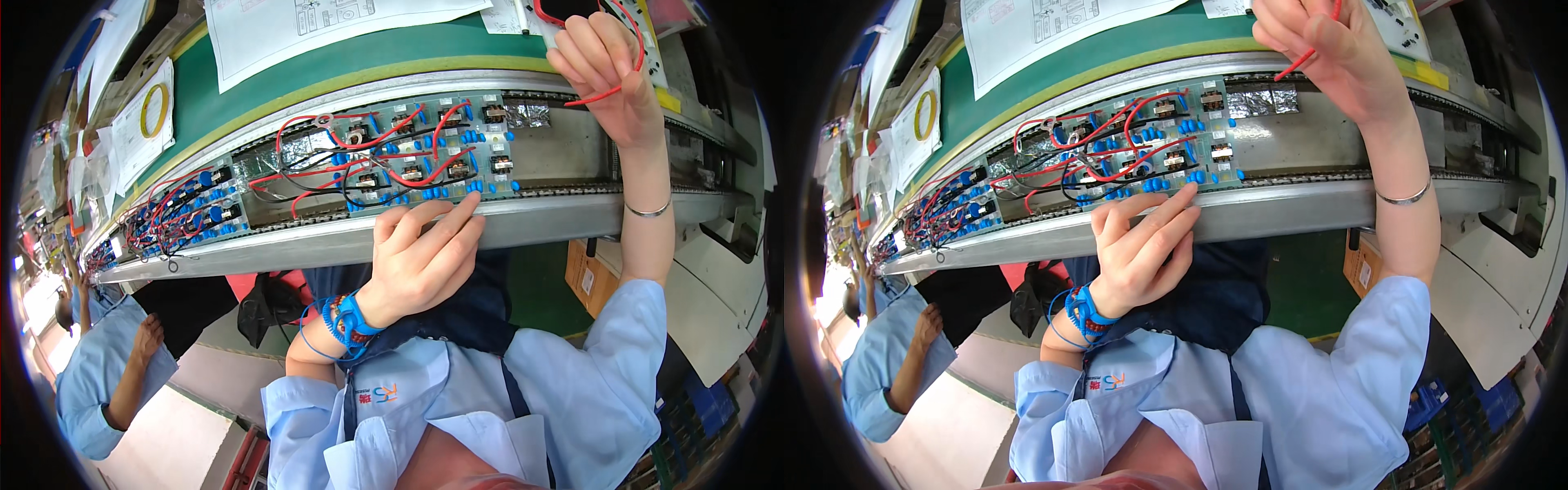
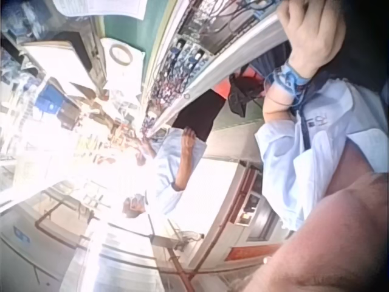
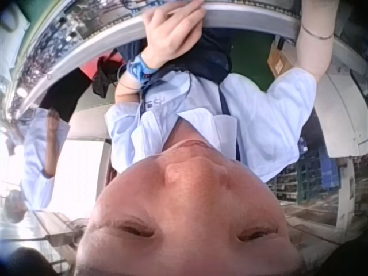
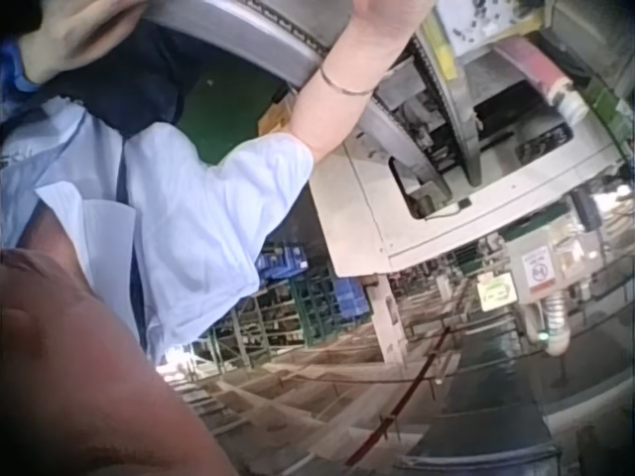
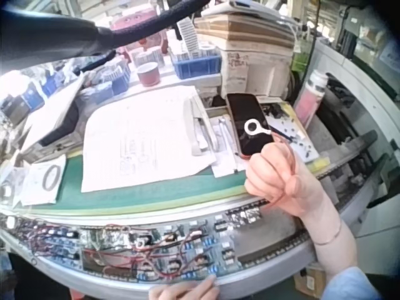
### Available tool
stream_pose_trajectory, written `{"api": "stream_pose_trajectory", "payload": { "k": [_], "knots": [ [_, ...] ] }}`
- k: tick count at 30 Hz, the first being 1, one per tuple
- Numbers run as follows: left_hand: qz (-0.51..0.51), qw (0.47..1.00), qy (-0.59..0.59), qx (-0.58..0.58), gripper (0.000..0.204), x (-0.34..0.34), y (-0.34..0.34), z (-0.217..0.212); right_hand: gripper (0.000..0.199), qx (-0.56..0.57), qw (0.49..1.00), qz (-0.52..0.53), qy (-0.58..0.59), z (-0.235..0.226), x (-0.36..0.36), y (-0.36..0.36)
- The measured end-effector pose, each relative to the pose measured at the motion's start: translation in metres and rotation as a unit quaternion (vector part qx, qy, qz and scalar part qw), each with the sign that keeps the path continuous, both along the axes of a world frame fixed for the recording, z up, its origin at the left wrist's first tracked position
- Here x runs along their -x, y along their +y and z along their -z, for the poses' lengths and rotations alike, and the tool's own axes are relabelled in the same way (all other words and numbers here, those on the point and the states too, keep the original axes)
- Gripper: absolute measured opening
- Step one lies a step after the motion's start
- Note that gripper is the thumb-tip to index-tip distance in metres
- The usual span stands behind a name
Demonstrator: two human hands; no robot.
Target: The person connects red wires to terminals on a long electronic assembly board. They strip wire ends, insert them into blue terminal blocks, and consult a paper document for guidance. The task involves repetitive manual wiring of multiple connection points along the assembly line.
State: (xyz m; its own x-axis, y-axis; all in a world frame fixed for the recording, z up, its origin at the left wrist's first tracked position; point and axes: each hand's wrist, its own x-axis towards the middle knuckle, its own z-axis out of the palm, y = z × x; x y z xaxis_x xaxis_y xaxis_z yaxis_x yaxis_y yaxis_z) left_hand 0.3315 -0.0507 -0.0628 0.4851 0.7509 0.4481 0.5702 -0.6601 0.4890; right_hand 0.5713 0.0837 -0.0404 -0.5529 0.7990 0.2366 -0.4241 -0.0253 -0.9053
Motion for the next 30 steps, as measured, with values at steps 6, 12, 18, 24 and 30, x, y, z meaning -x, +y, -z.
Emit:
{"api": "stream_pose_trajectory", "payload": {
  "k": [6,12,18,24,30],
  "knots": [
    [0.008,1.0,0.013,-0.005,0.033,0.0,0.0,0.0,0.036,0.008,1.0,0.002,0.003,-0.002,0.002,-0.002],
    [0.011,0.999,0.027,-0.014,0.033,0.001,0.001,0.002,0.035,0.02,1.0,0.008,0.005,-0.002,0.005,-0.003],
    [0.012,1.0,0.015,-0.014,0.033,0.002,0.001,0.003,0.036,0.03,0.999,0.008,0.01,-0.001,0.005,-0.002],
    [-0.024,0.991,-0.105,-0.083,0.036,0.018,-0.001,-0.002,0.037,0.03,0.999,0.019,0.0,-0.001,0.007,-0.004],
    [-0.095,0.99,-0.096,-0.043,0.037,0.025,0.01,-0.016,0.037,0.025,0.999,0.013,-0.022,-0.003,0.01,-0.006]
  ]
}}
